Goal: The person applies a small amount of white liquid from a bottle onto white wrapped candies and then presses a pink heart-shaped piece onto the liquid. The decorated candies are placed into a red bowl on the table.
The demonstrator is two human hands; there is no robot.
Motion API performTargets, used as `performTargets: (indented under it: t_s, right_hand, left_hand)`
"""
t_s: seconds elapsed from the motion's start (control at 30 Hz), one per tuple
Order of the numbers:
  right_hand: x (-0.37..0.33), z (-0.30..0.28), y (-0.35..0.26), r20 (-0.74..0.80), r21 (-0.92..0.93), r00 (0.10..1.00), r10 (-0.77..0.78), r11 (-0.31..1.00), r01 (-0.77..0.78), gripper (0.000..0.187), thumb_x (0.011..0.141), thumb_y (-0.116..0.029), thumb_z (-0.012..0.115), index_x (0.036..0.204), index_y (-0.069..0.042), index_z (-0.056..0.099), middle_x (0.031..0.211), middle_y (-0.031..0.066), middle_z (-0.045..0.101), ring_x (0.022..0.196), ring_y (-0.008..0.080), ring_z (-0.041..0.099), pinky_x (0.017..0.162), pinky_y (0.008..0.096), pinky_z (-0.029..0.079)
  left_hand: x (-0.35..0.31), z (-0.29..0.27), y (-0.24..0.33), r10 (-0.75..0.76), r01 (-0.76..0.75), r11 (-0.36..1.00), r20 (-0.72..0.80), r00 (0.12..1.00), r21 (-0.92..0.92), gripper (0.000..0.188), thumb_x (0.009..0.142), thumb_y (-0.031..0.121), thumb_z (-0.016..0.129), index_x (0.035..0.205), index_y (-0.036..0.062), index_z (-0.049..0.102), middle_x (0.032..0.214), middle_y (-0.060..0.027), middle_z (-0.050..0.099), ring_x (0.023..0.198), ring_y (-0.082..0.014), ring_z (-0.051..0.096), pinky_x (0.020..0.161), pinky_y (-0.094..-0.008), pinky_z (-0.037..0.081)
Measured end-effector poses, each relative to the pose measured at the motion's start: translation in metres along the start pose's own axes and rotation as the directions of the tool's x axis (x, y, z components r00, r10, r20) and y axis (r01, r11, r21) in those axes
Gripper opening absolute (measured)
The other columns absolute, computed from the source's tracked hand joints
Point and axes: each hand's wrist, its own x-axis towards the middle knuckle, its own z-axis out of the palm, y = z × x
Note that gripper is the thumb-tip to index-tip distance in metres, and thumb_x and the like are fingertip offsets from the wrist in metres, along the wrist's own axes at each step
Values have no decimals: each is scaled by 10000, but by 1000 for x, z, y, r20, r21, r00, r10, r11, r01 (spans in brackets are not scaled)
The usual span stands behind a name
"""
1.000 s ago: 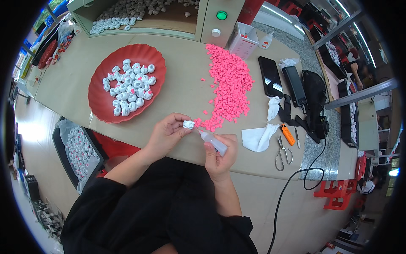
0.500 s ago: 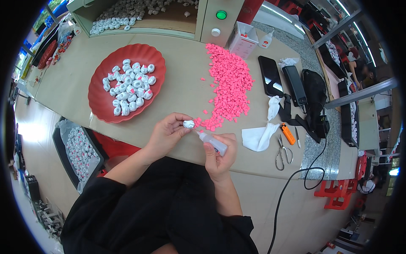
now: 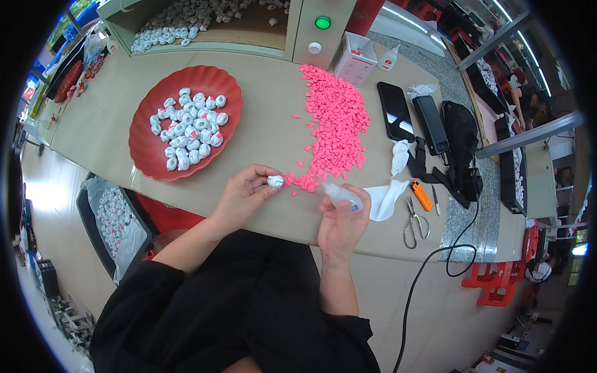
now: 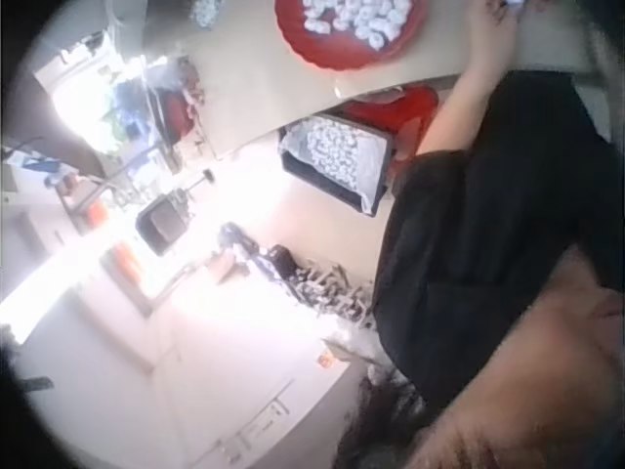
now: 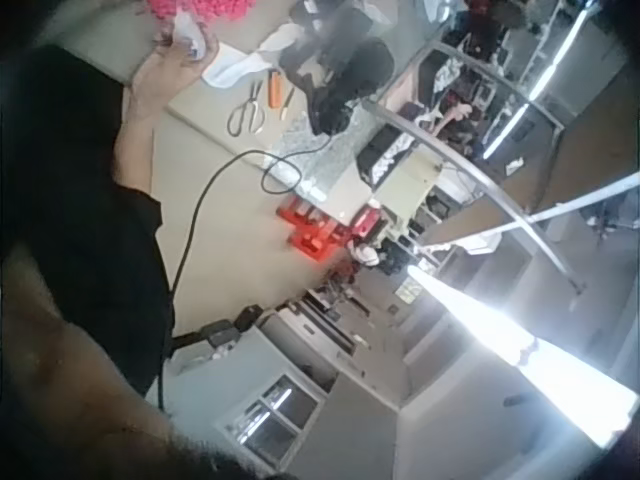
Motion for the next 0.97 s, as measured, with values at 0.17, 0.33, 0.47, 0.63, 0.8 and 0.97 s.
performTargets:
  t_s: [0.17, 0.33, 0.47, 0.63, 0.8, 0.97]
  right_hand:
    - [8, -24, -22, 50, -121, 977, 206, 973, -199, 317, 771, 4, 631, 1050, -12, 482, 936, 81, 553, 793, 163, 565, 702, 265, 464]
    - [17, -29, -36, 123, -627, 982, 147, 778, -38, 327, 725, -3, 670, 1015, -14, 521, 882, 66, 557, 796, 165, 558, 696, 274, 460]
    - [26, -32, -26, 491, -810, 865, 100, 418, 411, 234, 675, -49, 686, 892, -65, 600, 750, 47, 544, 716, 177, 524, 665, 307, 395]
    - [39, -22, -11, 685, -727, 722, 99, 159, 668, 113, 660, -111, 691, 759, -109, 637, 649, 25, 515, 646, 217, 470, 629, 332, 306]
    - [42, -13, -8, 683, -730, 713, 158, 151, 666, 98, 683, -106, 682, 767, -94, 632, 691, 36, 536, 684, 201, 504, 645, 338, 329]
    - [33, -4, -11, 426, -754, 879, 213, 621, 215, 55, 738, -90, 660, 778, -78, 625, 804, 75, 594, 803, 190, 562, 801, 368, 380]
  left_hand:
    - [0, -3, -3, -4, 4, 999, -13, 1000, -39, 249, 832, -75, 517, 1073, -30, 477, 1027, -80, 557, 976, -126, 542, 860, -247, 440]
    - [0, -2, 1, -24, 23, 999, -18, 1000, -37, 248, 828, -77, 518, 1069, -32, 479, 1016, -79, 558, 962, -125, 545, 852, -246, 442]
    - [1, -3, -1, -17, 16, 998, -17, 1000, -53, 248, 828, -74, 522, 1068, -29, 480, 1015, -78, 559, 959, -124, 546, 851, -248, 440]
    - [0, -3, -1, -8, 7, 997, -14, 1000, -73, 246, 829, -69, 525, 1067, -24, 481, 1025, -78, 559, 969, -127, 543, 858, -255, 438]
    - [0, -4, 1, -23, 23, 996, 3, 1000, -81, 241, 832, -64, 525, 1065, -22, 481, 1031, -79, 557, 979, -134, 543, 868, -260, 437]
    - [-1, -5, 7, -58, 59, 997, 22, 998, -53, 244, 837, -52, 526, 1074, -17, 478, 1049, -82, 551, 1001, -150, 543, 896, -277, 432]
